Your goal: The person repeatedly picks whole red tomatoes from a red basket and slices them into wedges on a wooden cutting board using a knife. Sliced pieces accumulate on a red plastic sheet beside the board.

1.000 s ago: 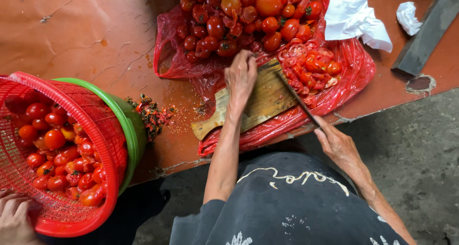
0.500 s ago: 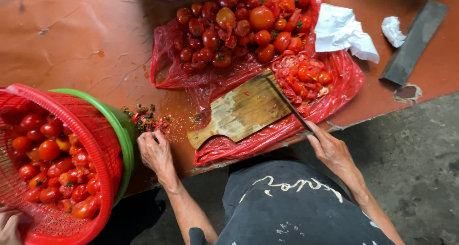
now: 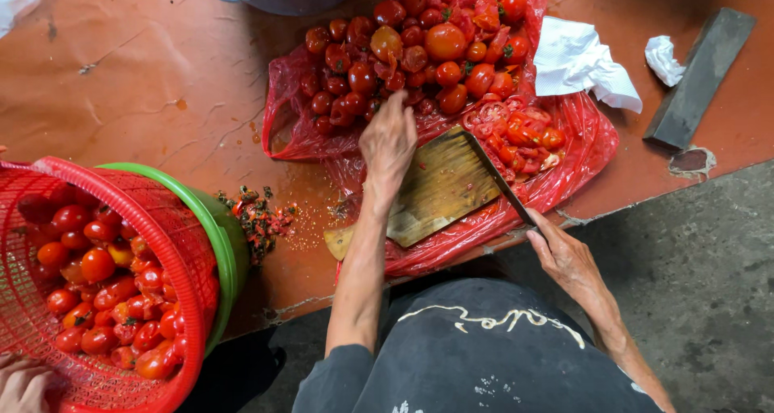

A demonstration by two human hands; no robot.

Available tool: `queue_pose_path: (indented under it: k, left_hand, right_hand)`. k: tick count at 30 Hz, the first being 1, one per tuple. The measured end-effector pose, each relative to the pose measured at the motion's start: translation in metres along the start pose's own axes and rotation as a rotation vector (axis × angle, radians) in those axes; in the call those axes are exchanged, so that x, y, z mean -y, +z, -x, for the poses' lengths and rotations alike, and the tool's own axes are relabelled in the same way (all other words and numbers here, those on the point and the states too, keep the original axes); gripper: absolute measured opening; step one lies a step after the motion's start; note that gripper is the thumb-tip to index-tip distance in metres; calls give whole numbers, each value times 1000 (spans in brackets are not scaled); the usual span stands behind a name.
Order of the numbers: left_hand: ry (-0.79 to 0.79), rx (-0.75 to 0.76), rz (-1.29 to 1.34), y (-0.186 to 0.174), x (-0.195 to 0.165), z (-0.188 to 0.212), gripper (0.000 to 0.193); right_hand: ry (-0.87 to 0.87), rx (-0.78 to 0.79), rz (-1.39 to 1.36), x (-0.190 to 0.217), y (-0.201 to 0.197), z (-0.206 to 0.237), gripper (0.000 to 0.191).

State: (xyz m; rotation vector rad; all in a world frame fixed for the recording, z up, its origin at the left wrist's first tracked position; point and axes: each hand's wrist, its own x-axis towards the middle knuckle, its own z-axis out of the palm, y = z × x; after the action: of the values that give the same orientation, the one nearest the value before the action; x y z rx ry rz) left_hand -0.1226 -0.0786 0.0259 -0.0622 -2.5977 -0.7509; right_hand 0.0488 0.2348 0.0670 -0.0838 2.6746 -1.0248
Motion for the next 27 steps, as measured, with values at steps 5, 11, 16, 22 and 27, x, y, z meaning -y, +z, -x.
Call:
queue_pose_path:
  k: [5, 11, 16, 22, 27]
  left_hand:
    - [-152, 167, -60, 16, 11, -26, 15]
    - [214, -147, -107, 5, 28, -69, 27]
    - [428, 28, -340, 28, 16, -100, 43]
    - [399, 452, -470, 34, 18, -117, 20]
    - [309, 224, -55, 3, 6, -93, 32]
  right_hand:
    - [-49, -13, -47, 2, 7, 7, 47]
    - [-9, 24, -22, 12, 13, 5, 49]
    - [-75, 24, -1, 24, 13, -3, 46]
    - [-71, -12, 5, 21, 18, -1, 46]
    - [-43, -40, -48, 3, 19, 3, 47]
